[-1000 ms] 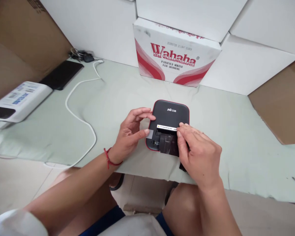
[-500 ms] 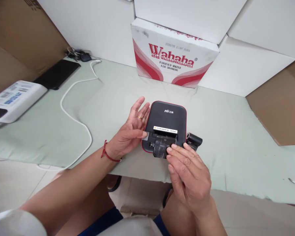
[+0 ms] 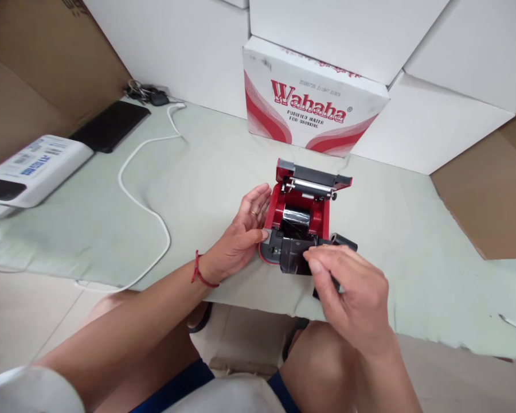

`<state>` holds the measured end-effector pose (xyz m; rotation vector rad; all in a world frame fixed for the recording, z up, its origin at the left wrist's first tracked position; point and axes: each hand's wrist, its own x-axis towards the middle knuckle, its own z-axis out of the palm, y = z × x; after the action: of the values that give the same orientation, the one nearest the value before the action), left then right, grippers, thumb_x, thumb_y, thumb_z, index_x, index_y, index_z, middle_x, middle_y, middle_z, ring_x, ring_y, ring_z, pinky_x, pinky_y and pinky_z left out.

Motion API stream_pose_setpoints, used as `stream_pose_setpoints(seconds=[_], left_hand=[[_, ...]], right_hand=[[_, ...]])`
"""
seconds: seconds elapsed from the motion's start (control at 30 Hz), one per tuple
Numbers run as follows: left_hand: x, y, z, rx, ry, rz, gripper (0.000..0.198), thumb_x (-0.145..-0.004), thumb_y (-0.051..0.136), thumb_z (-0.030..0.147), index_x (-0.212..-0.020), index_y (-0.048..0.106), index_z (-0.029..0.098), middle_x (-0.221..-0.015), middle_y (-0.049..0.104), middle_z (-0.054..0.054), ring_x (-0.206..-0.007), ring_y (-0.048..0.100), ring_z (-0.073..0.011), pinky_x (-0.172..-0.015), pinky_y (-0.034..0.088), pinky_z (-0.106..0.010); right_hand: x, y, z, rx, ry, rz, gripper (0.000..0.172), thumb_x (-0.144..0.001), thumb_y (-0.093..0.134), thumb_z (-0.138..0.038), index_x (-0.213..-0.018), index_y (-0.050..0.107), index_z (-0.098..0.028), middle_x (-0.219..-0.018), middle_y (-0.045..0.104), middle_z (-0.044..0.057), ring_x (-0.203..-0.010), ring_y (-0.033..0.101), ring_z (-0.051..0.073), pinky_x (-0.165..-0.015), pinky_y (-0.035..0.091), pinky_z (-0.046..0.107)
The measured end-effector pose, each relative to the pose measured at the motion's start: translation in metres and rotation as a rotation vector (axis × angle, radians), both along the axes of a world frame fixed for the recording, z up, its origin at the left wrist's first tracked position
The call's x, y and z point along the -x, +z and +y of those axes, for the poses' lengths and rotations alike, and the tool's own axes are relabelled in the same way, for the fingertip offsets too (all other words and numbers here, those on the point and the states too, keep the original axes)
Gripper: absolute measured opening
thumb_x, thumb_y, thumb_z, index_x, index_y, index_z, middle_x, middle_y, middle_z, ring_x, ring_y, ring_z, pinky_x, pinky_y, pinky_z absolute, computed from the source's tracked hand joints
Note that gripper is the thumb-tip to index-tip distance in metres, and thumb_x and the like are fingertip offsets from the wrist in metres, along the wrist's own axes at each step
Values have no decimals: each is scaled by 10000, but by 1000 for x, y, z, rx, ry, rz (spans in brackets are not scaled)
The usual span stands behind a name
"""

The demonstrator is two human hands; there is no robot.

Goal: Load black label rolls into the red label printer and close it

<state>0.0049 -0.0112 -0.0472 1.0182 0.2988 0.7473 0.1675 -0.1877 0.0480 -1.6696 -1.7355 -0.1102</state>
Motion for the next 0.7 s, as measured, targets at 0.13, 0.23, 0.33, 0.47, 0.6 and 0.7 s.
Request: stream_pose_setpoints(seconds=[0.13, 0.23, 0.33, 0.47, 0.6, 0.7], left_hand=[[0, -3, -5, 58, 6, 7, 786, -889, 903, 373, -1576, 523, 323, -1770, 583, -107, -1710, 498, -357, -1450, 386, -574], [0, 2, -6, 74, 21, 27, 758, -877, 888, 339, -1546, 534, 306, -1724, 611, -109, -1638, 559, -334, -1409, 425, -542], [-1, 6, -5, 80, 34, 51, 776, -818, 867, 295, -1521, 538, 293, -1652, 649, -106, -1561, 606, -320, -1365, 458, -524], [-3, 7, -3, 89, 47, 78, 790, -750, 845, 253, -1485, 559, 291, -1583, 679, -93, -1512, 619, -315, -1315, 484, -509], [-2, 9, -2, 96, 40, 72, 762, -758, 845, 223, -1468, 575, 295, -1532, 711, -82, -1500, 629, -309, -1309, 479, -509], [-1, 13, -3, 108, 39, 67, 749, -754, 860, 231, -1449, 586, 287, -1495, 730, -82, -1498, 631, -317, -1303, 482, -513]], right_hand=[[-13, 14, 38, 159, -144, -41, 205, -1150, 660, -289, -1067, 846, -268, -972, 912, 7, -796, 849, 190, -743, 629, 316], [-18, 22, 78, 533, -235, -191, 279, -1135, 610, -297, -1237, 869, -282, -1185, 929, 51, -997, 875, 269, -849, 624, 385], [-15, 27, 112, 885, -297, -402, 355, -1091, 631, -254, -1371, 846, -286, -1293, 908, 102, -1098, 852, 336, -806, 563, 407], [-8, 28, 128, 952, -283, -467, 280, -1009, 724, -222, -1245, 870, -258, -1219, 893, 126, -1054, 826, 343, -742, 500, 387], [-10, 26, 112, 878, -315, -454, 373, -1064, 648, -257, -1394, 824, -260, -1345, 844, 132, -1067, 811, 330, -794, 555, 409], [-16, 29, 78, 629, -250, -292, 364, -1064, 654, -337, -1378, 822, -262, -1322, 810, 124, -885, 767, 255, -792, 585, 410]])
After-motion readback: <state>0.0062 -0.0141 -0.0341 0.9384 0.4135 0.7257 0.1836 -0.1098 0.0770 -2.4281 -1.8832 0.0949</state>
